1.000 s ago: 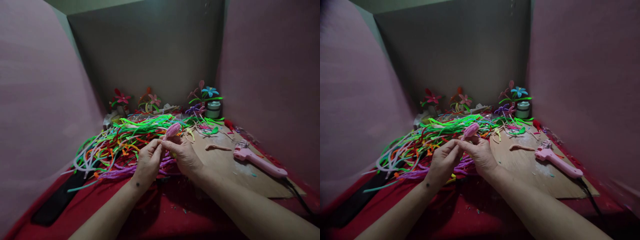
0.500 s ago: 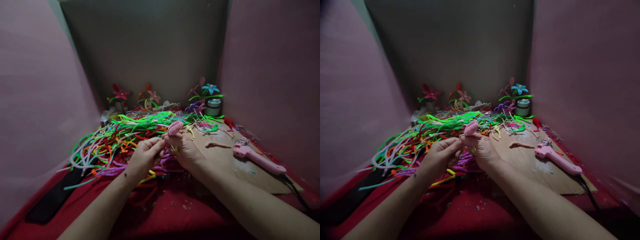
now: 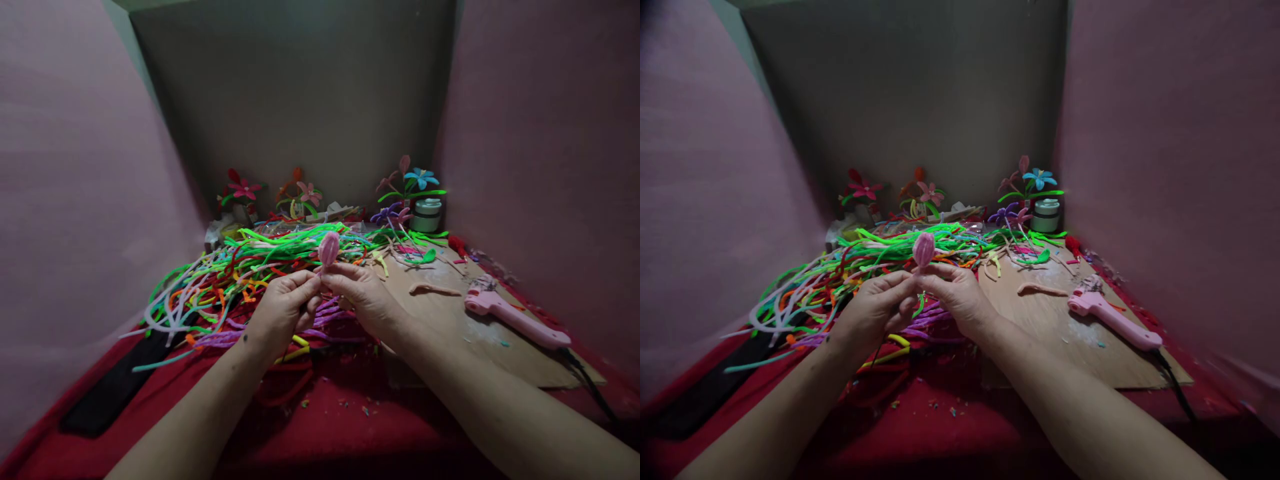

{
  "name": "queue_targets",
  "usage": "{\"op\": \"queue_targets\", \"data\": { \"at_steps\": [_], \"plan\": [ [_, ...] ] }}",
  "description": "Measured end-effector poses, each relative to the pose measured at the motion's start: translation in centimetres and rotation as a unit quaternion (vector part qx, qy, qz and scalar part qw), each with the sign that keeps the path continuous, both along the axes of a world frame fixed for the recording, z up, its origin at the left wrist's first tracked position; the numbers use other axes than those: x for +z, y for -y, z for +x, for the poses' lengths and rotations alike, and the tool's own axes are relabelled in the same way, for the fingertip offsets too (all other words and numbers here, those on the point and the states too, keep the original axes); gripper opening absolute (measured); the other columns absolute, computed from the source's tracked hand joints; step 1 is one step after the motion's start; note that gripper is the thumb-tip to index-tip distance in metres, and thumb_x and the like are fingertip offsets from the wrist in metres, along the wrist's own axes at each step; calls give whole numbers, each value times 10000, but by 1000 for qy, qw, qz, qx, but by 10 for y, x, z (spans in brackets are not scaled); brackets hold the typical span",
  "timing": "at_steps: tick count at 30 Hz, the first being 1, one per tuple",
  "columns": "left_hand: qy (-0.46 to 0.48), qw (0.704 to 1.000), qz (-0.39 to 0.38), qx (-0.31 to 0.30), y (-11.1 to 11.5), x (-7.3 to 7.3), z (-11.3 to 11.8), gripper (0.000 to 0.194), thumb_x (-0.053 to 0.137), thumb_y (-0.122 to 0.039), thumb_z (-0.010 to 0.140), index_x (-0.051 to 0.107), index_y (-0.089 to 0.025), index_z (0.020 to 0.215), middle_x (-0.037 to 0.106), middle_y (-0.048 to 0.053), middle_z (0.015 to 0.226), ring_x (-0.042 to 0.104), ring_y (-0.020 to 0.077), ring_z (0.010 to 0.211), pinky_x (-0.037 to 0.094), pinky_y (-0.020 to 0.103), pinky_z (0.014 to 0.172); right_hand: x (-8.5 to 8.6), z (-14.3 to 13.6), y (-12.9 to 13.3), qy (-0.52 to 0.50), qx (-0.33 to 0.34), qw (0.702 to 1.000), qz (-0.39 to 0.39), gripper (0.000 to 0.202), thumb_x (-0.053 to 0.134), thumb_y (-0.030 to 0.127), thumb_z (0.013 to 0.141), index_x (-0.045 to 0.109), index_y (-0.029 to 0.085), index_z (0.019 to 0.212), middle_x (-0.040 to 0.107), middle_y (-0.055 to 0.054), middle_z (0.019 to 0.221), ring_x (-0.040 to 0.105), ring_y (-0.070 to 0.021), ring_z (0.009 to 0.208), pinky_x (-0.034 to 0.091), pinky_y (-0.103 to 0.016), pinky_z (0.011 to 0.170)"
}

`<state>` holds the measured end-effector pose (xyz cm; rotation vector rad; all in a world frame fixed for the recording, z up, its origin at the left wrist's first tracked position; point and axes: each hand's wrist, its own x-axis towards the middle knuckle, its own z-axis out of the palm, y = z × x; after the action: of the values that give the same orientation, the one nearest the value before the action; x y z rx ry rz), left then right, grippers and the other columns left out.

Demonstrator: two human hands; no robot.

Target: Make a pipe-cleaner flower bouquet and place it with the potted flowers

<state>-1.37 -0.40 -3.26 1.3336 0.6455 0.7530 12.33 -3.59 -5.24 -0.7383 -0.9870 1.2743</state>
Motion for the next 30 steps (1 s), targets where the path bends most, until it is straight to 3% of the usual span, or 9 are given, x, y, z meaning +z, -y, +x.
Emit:
{"op": "queue_targets", "data": {
  "at_steps": [7,10,12,14,17,19,22,26,30],
  "plan": [
    [98,972,-135,-166,-7,-9,-7,150,520,-251,844,566,-140,754,343,-107,453,83,-10,274,204,128,271,-7,7,-4,-47,107,993,-26,223,717,285,653,696,180,850,578,20,645,377,-60,508,207,-216,464],
    [79,971,-133,-181,-5,-7,-7,163,522,-288,839,559,-151,760,315,-114,456,87,-5,273,215,136,272,-7,6,-3,-68,107,992,-29,194,736,249,630,693,166,801,574,18,630,410,-61,522,226,-207,472],
    [24,989,-59,-131,-3,-5,-6,208,505,-339,848,540,-159,751,367,-94,486,185,5,291,227,141,301,-7,4,-3,-77,71,994,-15,167,738,231,625,692,165,771,575,18,637,429,-61,542,233,-200,470],
    [-53,994,92,-36,0,-6,-4,218,513,-345,841,529,-162,724,430,-64,526,318,27,354,266,150,352,-7,1,-3,-83,33,996,-16,149,737,224,617,693,172,749,584,20,655,435,-61,555,241,-194,468],
    [-131,926,340,104,2,-13,0,130,538,-257,813,561,-166,724,470,-42,567,403,55,469,331,170,458,-7,-4,-2,-87,-18,996,-26,152,748,219,589,697,175,725,598,23,663,426,-62,557,248,-197,468],
    [-148,897,391,140,2,-17,2,130,511,-244,827,572,-172,737,456,-42,563,387,61,485,327,178,478,-6,-6,-2,-89,-37,995,-24,160,752,229,587,699,178,729,599,29,660,410,-59,546,235,-201,462],
    [-127,934,307,128,4,-15,4,216,494,-302,848,528,-168,683,400,-53,528,338,53,449,282,171,426,-6,-5,-1,-76,-23,997,-16,161,737,249,623,702,180,764,608,24,689,423,-61,561,238,-204,470],
    [-38,995,88,33,7,-4,2,226,542,-341,828,513,-164,690,402,-67,505,305,26,375,224,145,361,-6,3,-3,-23,40,999,4,184,698,300,687,696,176,822,605,10,689,432,-74,554,257,-222,489],
    [54,991,-77,-97,3,-3,-3,153,574,-325,807,559,-174,785,366,-98,462,164,2,288,170,129,296,-7,7,-4,-23,105,994,22,154,699,300,690,674,170,767,560,22,615,424,-84,541,286,-231,511]
  ]
}}
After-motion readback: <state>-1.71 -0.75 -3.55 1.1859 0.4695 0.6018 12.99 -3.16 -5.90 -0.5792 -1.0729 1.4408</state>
